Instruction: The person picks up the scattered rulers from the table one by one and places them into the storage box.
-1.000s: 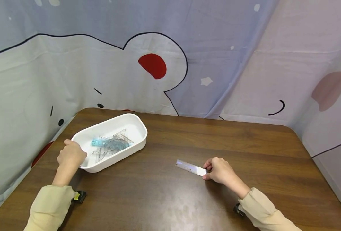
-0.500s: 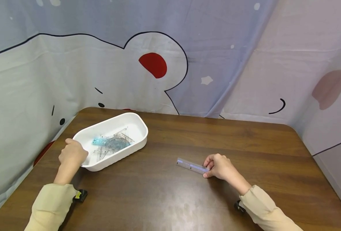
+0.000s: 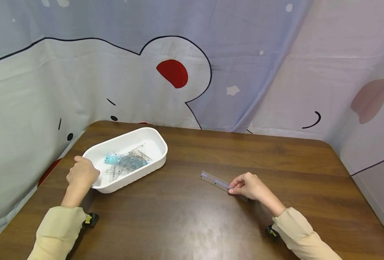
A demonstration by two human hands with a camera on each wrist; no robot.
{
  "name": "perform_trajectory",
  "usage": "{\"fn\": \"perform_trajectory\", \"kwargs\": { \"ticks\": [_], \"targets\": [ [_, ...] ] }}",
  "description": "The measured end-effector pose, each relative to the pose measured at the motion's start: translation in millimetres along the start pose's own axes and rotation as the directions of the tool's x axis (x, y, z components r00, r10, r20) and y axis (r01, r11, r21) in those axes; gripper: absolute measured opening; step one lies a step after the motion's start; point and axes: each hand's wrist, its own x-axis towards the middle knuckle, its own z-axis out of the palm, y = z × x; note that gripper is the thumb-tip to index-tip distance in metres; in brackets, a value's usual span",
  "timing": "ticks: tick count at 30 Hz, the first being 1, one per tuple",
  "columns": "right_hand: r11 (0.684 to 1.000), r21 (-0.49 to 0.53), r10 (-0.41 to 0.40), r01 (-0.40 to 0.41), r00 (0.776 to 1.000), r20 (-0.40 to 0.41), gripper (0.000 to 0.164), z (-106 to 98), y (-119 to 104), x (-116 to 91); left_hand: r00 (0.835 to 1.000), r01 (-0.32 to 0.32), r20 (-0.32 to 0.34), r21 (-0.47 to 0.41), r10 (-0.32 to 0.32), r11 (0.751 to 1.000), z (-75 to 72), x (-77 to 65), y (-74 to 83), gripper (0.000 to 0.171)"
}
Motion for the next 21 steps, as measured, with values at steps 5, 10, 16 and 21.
{"fn": "perform_trajectory", "kwargs": {
  "ticks": [5,10,16,21],
  "targets": [
    [0.996,0.071,-0.059,0.053,0.995,0.084,0.017,-6,2,3,1.000,0.000,0.000,0.001,0.000,1.000,-0.7,-0.2,0.4,0.060],
    [0.980,0.195,-0.065,0.033,0.985,0.160,0.019,-14,-2,12,1.000,0.005,-0.008,0.002,-0.005,1.000,-1.0,-1.5,0.9,0.059],
    [0.975,0.224,-0.029,-0.007,0.987,0.157,0.019,-21,-13,23,1.000,0.006,0.003,0.003,-0.006,1.000,-0.5,-0.3,1.4,0.061],
    [0.978,0.206,-0.050,0.018,0.987,0.152,0.019,-26,-25,30,1.000,0.017,0.007,0.003,-0.017,1.000,-0.5,0.0,1.6,0.061]
  ]
}}
